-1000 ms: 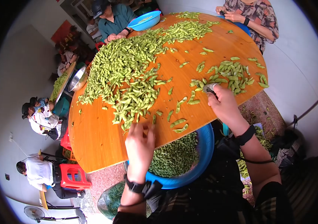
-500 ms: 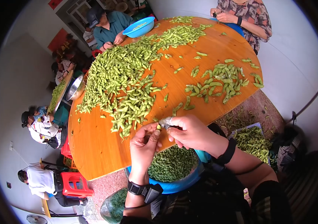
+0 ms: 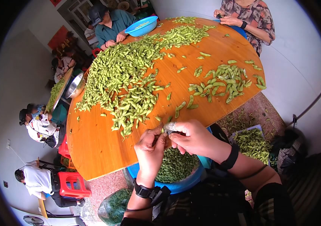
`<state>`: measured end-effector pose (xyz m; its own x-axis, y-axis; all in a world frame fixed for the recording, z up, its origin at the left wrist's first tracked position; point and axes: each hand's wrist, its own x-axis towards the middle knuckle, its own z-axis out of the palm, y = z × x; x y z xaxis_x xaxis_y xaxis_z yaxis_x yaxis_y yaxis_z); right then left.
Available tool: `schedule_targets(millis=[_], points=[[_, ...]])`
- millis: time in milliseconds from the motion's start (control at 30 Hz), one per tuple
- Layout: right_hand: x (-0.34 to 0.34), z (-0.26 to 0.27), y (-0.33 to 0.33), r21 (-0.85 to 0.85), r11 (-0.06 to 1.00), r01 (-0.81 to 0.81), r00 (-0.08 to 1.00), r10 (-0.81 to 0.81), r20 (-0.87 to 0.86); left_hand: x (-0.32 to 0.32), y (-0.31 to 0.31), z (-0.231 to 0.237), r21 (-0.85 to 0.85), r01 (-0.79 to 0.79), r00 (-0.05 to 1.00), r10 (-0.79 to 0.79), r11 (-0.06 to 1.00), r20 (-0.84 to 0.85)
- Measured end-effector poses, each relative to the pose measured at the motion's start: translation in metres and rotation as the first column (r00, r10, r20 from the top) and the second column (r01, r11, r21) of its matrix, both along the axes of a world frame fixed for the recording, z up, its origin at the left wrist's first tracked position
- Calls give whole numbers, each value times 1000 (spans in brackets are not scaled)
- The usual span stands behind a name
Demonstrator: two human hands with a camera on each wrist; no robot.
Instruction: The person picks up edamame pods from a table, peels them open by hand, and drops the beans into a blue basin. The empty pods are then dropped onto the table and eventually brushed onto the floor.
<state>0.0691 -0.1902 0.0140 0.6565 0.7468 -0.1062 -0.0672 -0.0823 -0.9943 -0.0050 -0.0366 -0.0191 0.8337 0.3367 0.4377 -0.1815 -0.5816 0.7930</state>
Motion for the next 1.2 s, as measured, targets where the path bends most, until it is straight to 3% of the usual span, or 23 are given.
schedule_targets(millis=[133, 333, 433, 500, 533, 600, 633, 700, 767, 833, 933, 1000, 1133, 1200], points=[[-3, 0, -2, -11, 1000, -13, 1000, 13, -1, -1, 1, 4, -71, 12, 999, -16, 997, -45], [-3, -6, -1, 16, 1000, 7, 1000, -7, -14, -1, 1, 6, 99, 17, 1000, -18, 995, 2], [-2, -15, 0, 78, 997, 2, 999, 2, -51, -3, 3, 2, 23, 69, 996, -67, 997, -64], [-3, -20, 0, 118, 993, 24, 997, -15, -75, -3, 4, -3, -252, 184, 980, -197, 950, -30], [-3, -19, 0, 117, 993, 26, 997, -17, -77, -4, 5, -3, -253, 185, 979, -199, 950, -32], [-4, -15, 0, 129, 991, 20, 997, -10, -80, -5, 10, -2, -423, 233, 958, -283, 876, -57], [-4, -13, -1, 128, 992, 22, 997, -12, -81, -5, 11, -1, -423, 234, 957, -284, 875, -57], [-4, -6, -2, 129, 992, 6, 984, 17, -177, -6, 15, 2, -611, 219, 932, -349, 760, -100], [-3, -2, -3, 131, 991, 3, 981, 23, -193, -5, 22, -1, -660, 221, 919, -380, 718, -105], [-2, -1, -3, 129, 992, -1, 977, 28, -211, -2, 26, -3, -770, 276, 911, -411, 575, 20], [-1, -1, 1, 133, 991, -17, 974, 47, -223, 1, 30, -5, -815, 263, 920, -389, 516, 51], [-2, -1, 5, 145, 985, 93, 967, -55, -248, 3, 33, -1, -873, 249, 928, -362, 418, 92], [-9, -1, 10, 178, 974, 143, 971, -103, -217, 5, 34, -3, -889, 261, 936, -325, 377, 137], [-9, -1, 9, 145, 956, 254, 953, -223, -204, 6, 37, -8, -905, 260, 943, -288, 337, 164]])
